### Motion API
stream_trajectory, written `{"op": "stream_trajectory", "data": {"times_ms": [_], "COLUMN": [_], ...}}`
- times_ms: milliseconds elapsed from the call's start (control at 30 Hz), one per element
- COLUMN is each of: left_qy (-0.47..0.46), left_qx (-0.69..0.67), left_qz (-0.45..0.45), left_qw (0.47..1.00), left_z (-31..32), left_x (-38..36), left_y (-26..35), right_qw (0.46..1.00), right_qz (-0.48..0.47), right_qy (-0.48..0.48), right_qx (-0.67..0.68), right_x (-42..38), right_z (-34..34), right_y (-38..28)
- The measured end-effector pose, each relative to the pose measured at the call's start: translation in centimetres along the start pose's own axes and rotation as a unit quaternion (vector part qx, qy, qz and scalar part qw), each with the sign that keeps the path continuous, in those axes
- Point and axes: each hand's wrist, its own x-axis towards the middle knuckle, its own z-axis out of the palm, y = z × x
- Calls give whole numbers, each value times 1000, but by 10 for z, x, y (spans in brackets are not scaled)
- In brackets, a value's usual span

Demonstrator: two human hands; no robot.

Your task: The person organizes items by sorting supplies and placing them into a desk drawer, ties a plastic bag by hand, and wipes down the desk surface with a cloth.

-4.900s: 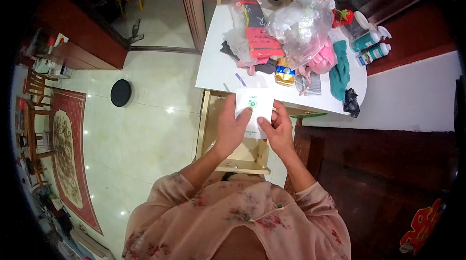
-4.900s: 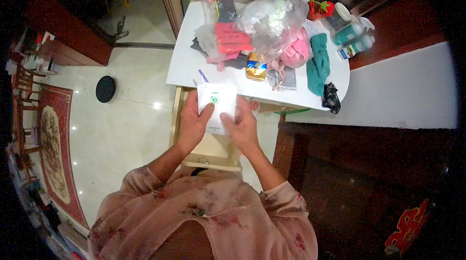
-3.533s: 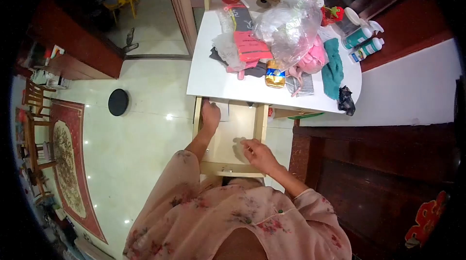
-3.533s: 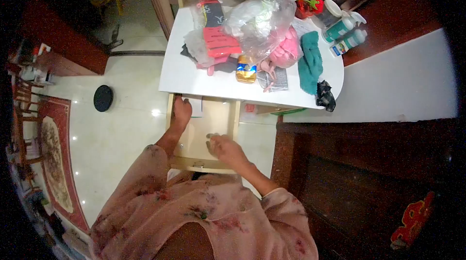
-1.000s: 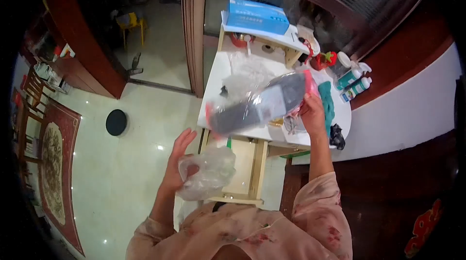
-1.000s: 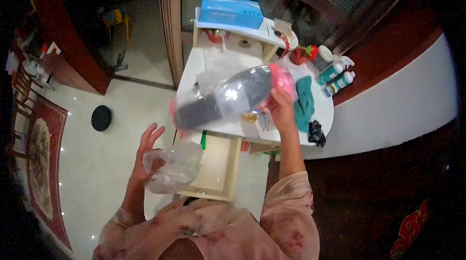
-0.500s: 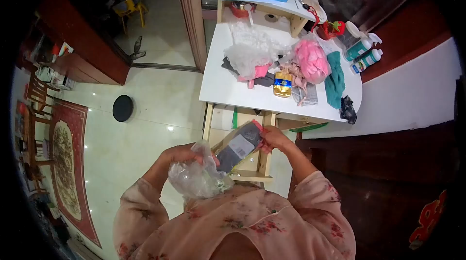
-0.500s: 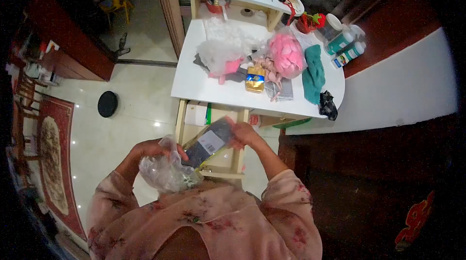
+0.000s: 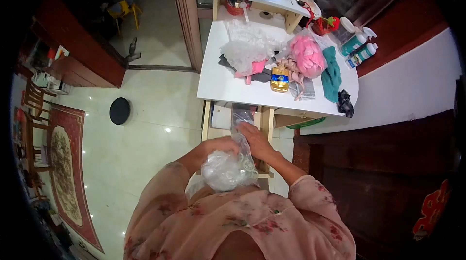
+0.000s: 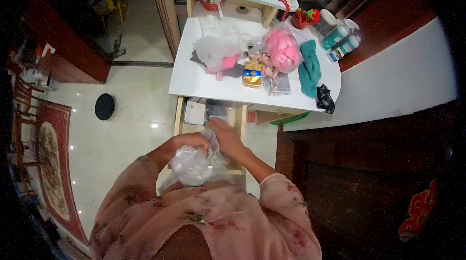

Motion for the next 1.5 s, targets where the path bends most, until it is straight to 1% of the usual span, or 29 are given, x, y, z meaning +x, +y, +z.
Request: {"op": "stream_trajectory", "data": {"times_ms": [67,133,167,267,333,367,400,467,567,667,700,767,867,900,933,967,1000,1067,1100,1133,1167,1200,1233,1267,1333,1367,1433,1467,1500], "left_qy": [15,83,54,147,148,171,192,273,307,391,408,417,427,431,435,453,453,448,438,427,415,386,356,325,316,312,307,303,343], "left_qx": [30,92,111,126,15,-69,-153,-181,-321,-224,-226,-229,-234,-233,-231,-218,-241,-287,-280,-272,-265,-282,-299,-316,-308,-305,-265,-243,-165], "left_qz": [-4,-70,-45,-16,141,178,215,243,205,168,131,130,127,133,138,129,124,109,126,142,157,191,224,256,253,251,266,276,280], "left_qw": [999,990,991,981,979,967,945,913,872,877,875,870,864,862,859,855,849,840,845,851,856,857,857,854,861,864,875,879,881], "left_z": [3,10,13,9,-12,-18,-17,-17,-11,-6,-3,6,12,15,15,22,27,33,31,27,26,26,27,27,32,34,27,24,28], "left_x": [6,-14,-41,-74,-93,-106,-125,-146,-163,-150,-142,-128,-115,-113,-111,-118,-124,-131,-130,-129,-128,-127,-127,-127,-127,-126,-118,-113,-115], "left_y": [-1,21,48,55,37,32,42,50,60,32,22,16,6,5,6,19,30,44,36,24,15,19,27,36,66,74,66,64,72], "right_qw": [996,985,977,973,980,983,991,998,987,961,952,931,945,933,949,940,905,863,830,779,717,647,620,625,632,689,782,823,860], "right_qz": [11,66,95,108,86,74,53,8,-43,-58,-54,-45,-4,-30,-23,-15,-6,-9,-10,20,51,80,105,113,132,103,37,33,29], "right_qy": [-35,-63,-77,-51,-30,-20,5,49,156,264,292,346,248,223,286,340,382,351,333,317,297,275,259,234,180,118,-7,-11,-13], "right_qx": [-83,-145,-175,-199,-176,-167,-121,-34,-6,-62,-78,-109,-214,-282,-126,32,189,364,448,541,628,707,733,736,742,708,622,568,510], "right_x": [5,7,7,6,7,9,11,19,43,87,101,127,154,167,181,194,199,177,164,154,143,131,118,110,91,77,49,40,30], "right_z": [9,3,2,12,8,3,-5,-33,-76,-112,-119,-130,-141,-144,-144,-144,-148,-176,-189,-195,-198,-202,-206,-197,-174,-161,-138,-135,-136], "right_y": [7,-6,-11,-11,-12,-13,-16,-25,-35,-26,-28,-34,-21,0,19,38,49,38,25,17,10,2,-9,-1,15,16,10,12,16]}}
